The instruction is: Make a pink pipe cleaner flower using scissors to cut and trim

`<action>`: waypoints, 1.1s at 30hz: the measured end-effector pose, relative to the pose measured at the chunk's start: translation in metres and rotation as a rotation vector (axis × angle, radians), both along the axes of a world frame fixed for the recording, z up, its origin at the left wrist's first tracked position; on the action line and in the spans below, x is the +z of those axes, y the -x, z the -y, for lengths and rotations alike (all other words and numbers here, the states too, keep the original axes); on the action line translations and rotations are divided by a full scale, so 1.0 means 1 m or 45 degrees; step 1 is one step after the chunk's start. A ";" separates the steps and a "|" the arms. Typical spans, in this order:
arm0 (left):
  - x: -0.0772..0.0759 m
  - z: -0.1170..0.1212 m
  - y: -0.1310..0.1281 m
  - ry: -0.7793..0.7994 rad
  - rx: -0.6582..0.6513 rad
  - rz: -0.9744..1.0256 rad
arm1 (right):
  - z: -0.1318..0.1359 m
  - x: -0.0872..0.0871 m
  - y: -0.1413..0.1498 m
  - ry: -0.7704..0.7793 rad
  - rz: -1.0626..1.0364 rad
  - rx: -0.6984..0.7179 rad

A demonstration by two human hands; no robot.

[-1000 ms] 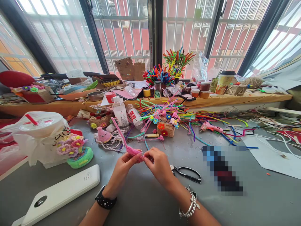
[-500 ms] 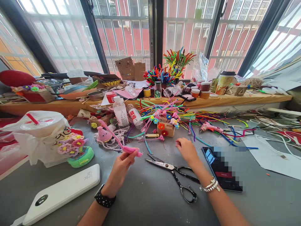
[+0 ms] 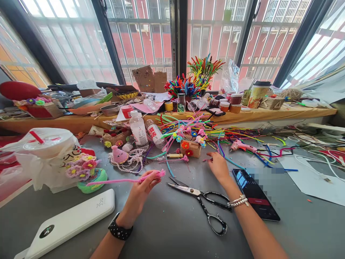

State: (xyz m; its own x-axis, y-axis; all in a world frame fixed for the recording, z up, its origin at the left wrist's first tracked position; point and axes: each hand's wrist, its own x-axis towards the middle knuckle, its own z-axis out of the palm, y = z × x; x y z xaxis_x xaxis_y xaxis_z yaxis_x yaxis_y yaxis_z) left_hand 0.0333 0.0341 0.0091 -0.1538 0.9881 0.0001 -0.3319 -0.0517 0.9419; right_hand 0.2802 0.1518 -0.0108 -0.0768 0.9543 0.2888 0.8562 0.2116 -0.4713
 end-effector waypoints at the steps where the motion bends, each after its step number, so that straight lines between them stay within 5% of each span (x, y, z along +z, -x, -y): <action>1: 0.001 0.001 0.000 0.008 -0.029 0.009 | 0.007 0.002 0.007 -0.001 -0.043 0.021; 4: 0.002 0.002 -0.002 0.077 -0.095 0.006 | 0.035 0.010 0.038 0.066 -0.202 0.232; 7: 0.004 0.002 -0.003 0.138 -0.121 -0.004 | 0.061 0.017 0.072 0.486 -0.889 0.655; 10: 0.005 0.002 -0.004 0.157 -0.094 -0.010 | 0.076 0.022 0.095 0.671 -1.185 0.802; 33: 0.001 0.002 -0.004 0.107 0.019 -0.009 | 0.086 0.018 0.105 0.412 -1.254 0.600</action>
State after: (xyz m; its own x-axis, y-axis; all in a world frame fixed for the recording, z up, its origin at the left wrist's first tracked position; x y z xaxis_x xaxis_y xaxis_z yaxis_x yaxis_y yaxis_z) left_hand 0.0377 0.0321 0.0103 -0.1690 0.9822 -0.0817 -0.3254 0.0227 0.9453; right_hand 0.1749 0.0653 0.0076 -0.3234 0.9313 0.1675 -0.0492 0.1602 -0.9858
